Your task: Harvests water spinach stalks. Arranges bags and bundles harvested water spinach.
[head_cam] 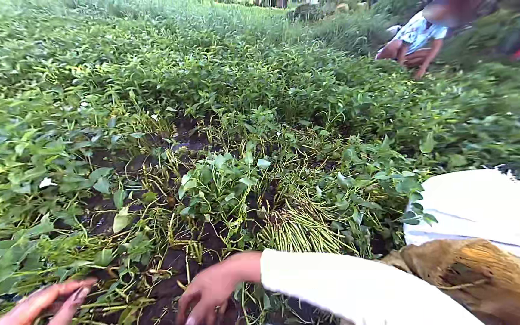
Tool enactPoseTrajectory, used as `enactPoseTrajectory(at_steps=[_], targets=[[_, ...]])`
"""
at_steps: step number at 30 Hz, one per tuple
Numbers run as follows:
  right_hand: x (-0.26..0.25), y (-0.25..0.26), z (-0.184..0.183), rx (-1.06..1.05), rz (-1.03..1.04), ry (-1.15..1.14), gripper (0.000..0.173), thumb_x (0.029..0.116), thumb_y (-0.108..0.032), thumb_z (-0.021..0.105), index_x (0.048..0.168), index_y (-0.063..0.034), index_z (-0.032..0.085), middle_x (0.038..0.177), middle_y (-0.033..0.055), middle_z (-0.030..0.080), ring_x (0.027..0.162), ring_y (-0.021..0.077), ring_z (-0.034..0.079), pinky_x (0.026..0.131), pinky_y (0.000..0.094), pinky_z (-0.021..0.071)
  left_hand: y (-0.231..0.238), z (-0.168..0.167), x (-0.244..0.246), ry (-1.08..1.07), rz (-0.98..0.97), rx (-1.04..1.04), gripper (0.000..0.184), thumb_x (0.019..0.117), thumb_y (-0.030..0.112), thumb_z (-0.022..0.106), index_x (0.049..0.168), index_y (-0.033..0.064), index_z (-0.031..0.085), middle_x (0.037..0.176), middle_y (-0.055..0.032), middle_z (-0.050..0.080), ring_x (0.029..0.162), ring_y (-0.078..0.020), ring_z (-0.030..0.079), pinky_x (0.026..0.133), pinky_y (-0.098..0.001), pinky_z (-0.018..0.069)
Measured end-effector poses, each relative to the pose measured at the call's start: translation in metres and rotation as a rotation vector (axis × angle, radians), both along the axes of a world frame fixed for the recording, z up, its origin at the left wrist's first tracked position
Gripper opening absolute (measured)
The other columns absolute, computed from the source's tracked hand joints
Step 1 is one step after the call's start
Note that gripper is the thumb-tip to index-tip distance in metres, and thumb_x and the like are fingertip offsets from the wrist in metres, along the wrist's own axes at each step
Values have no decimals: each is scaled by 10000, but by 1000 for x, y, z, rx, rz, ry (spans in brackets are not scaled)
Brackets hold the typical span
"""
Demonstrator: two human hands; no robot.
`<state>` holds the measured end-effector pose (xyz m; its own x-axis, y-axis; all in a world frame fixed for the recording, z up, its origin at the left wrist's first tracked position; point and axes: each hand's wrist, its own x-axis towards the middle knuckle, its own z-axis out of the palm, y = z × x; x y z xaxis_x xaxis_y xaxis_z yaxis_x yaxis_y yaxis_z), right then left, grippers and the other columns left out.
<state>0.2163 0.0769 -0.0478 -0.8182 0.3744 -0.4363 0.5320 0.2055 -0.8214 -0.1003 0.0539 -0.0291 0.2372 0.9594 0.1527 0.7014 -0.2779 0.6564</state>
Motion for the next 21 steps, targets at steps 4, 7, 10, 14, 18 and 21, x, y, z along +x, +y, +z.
enactPoseTrajectory(at_steps=[4, 7, 10, 14, 18, 21], targets=[[152, 49, 19, 335, -296, -515, 301, 1048, -149, 563, 1241, 59, 664, 1216, 283, 662, 1170, 444, 631, 1011, 640, 471, 50, 40, 112, 129, -258, 170, 346, 972, 369, 540, 1051, 114, 762, 1037, -35, 744, 938, -166, 711, 833, -423, 595], [226, 40, -22, 286, -505, -593, 310, 1048, -178, 556, 1233, 38, 679, 1214, 276, 667, 1167, 432, 636, 1003, 629, 475, 57, 52, 198, 254, -508, -66, 257, 1013, 295, 592, 1130, 124, 744, 1087, -40, 727, 1004, -186, 694, 911, -445, 568], [246, 23, -73, 206, -563, -582, 311, 1025, -192, 583, 1209, 31, 697, 1210, 277, 670, 1166, 440, 636, 997, 641, 480, 59, 33, 271, 464, -687, -292, 297, 1048, 265, 571, 1228, 65, 697, 1179, -149, 699, 1121, -295, 659, 1034, -506, 488], [232, 14, -111, 130, -822, -562, 434, 1007, -306, 582, 1252, 46, 641, 1239, 290, 650, 1175, 443, 640, 975, 654, 502, 48, -26, 340, 296, -513, -353, 307, 1039, 259, 560, 1252, 81, 693, 1213, -125, 698, 1148, -254, 660, 1060, -463, 490], [226, 22, -124, 152, -763, -628, 435, 975, -262, 628, 1293, 35, 612, 1283, 294, 633, 1209, 463, 621, 973, 673, 502, 3, -106, 360, -373, -40, -466, 206, 1012, 127, 572, 1133, 47, 719, 1034, -71, 724, 886, -152, 709, 811, -334, 601], [229, 36, -113, 58, -724, -574, 381, 971, -247, 645, 1222, 38, 661, 1219, 275, 657, 1136, 418, 655, 962, 625, 514, -27, -141, 357, -549, 200, -617, 166, 1014, 67, 596, 1130, -2, 694, 967, -113, 720, 794, -178, 719, 728, -348, 618]])
